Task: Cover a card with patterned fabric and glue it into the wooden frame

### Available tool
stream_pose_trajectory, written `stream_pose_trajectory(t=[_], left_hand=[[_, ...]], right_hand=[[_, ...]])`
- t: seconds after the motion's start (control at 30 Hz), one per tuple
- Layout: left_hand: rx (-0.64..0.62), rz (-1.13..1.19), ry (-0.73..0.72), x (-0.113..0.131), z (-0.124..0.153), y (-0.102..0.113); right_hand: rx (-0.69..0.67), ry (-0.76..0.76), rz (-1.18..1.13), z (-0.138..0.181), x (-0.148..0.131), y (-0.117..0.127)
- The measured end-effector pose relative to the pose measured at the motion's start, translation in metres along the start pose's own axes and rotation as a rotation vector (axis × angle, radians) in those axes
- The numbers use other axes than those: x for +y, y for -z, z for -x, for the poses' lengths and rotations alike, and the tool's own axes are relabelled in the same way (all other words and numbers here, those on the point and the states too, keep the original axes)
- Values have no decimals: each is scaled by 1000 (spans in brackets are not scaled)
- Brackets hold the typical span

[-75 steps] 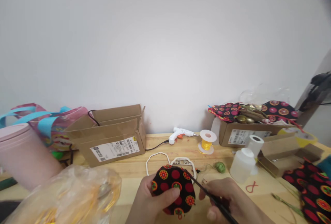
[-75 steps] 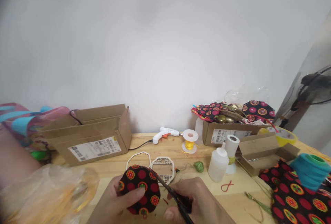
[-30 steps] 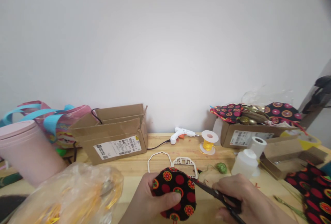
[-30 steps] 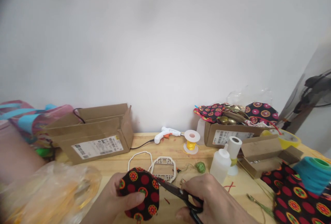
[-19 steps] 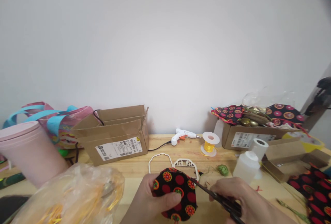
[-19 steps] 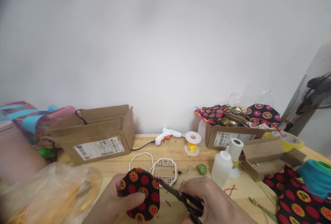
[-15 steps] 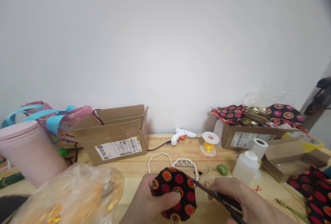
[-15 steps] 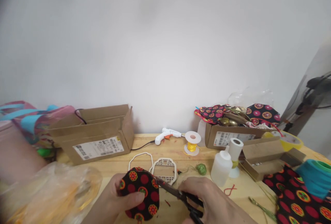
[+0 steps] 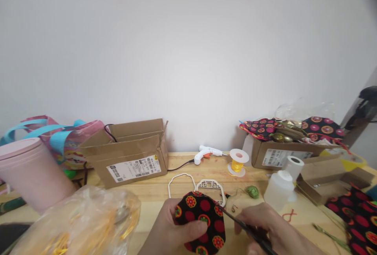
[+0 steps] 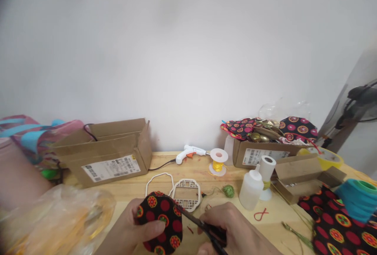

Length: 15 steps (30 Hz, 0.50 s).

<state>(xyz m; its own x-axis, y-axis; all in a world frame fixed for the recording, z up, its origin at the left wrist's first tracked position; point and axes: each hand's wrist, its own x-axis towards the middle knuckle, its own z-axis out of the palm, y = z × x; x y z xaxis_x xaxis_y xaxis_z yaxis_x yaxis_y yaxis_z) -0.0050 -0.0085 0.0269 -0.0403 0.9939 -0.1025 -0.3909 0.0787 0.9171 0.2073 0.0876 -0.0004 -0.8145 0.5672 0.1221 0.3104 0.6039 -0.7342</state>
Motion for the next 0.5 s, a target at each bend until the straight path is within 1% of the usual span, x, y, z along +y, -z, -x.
stream_pose_trajectory(t=[0.1,0.23,0.3,0.4,0.5], left_hand=[[-38,14,12,-3,0,1],[-45,11,21,-9,-2,2],[-79,11,15,-12,-3,3],[-130,9,-1,-17,-5,4],[-123,-11,-12,-19,-6,4]], right_hand=[[8,3,-27,-1,-3,0],[12,-7,-65,-2,-7,-2],[11,-19,-107,-2,-8,-5],[48,-26,-181,-2,-6,-9],[86,-29,-200,-2,-5,-12]])
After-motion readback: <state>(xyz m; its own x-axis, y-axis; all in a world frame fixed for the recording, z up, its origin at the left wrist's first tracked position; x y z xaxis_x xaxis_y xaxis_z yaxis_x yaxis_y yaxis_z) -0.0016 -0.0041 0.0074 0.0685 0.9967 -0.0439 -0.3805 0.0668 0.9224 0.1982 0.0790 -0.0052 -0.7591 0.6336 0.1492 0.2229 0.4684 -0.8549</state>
